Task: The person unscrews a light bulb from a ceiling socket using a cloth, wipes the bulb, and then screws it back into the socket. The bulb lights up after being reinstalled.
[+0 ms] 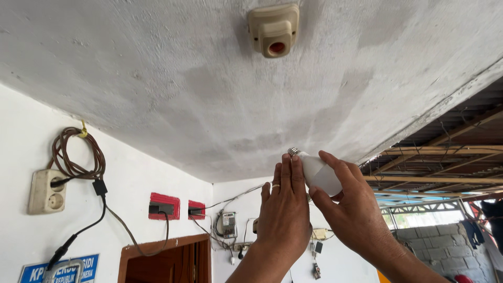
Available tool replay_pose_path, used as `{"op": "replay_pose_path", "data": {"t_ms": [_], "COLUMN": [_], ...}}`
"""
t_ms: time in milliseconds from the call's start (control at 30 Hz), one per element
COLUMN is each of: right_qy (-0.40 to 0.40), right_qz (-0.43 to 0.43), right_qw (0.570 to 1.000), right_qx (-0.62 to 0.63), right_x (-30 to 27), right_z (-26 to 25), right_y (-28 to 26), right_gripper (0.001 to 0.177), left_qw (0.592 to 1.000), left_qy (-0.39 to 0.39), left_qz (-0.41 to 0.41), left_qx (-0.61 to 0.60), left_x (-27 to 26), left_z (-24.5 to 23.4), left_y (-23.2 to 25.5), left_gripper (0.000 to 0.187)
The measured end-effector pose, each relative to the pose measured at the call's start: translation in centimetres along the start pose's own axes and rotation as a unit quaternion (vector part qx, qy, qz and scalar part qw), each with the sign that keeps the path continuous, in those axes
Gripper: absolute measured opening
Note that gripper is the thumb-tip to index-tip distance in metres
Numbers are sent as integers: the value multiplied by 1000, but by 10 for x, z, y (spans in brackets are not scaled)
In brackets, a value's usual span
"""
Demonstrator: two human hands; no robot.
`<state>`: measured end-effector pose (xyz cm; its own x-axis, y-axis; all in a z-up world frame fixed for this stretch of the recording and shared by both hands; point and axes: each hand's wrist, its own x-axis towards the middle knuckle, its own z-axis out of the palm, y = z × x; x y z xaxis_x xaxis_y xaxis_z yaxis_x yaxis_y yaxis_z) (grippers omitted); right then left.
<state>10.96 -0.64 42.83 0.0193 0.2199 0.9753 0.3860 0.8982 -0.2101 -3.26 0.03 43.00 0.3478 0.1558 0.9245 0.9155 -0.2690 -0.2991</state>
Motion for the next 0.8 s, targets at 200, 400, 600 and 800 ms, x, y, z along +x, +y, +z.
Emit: {"op": "replay_pose_path", "data": {"t_ms": [200, 400, 600, 800], "right_qy": [-11, 38, 34, 51], "right_qz": [43, -29, 13, -10], "right_qw": [999, 999, 999, 998], "right_qx": [-8, 25, -26, -18], "right_x": [7, 15, 28, 36], "right_z": [-4, -8, -15, -21], "right_y": [-1, -2, -13, -25], "right_gripper": [63, 70, 66, 61], "left_qw": [1000, 998, 997, 997], "left_qy": [-15, -36, -17, 10], "left_qz": [5, 38, 43, 43], "left_qx": [2, 20, 54, 64], "left_x": [11, 25, 41, 54], "left_z": [-8, -17, -28, -38], "left_y": [-1, -1, -1, -4], "left_gripper": [91, 87, 85, 88]}}
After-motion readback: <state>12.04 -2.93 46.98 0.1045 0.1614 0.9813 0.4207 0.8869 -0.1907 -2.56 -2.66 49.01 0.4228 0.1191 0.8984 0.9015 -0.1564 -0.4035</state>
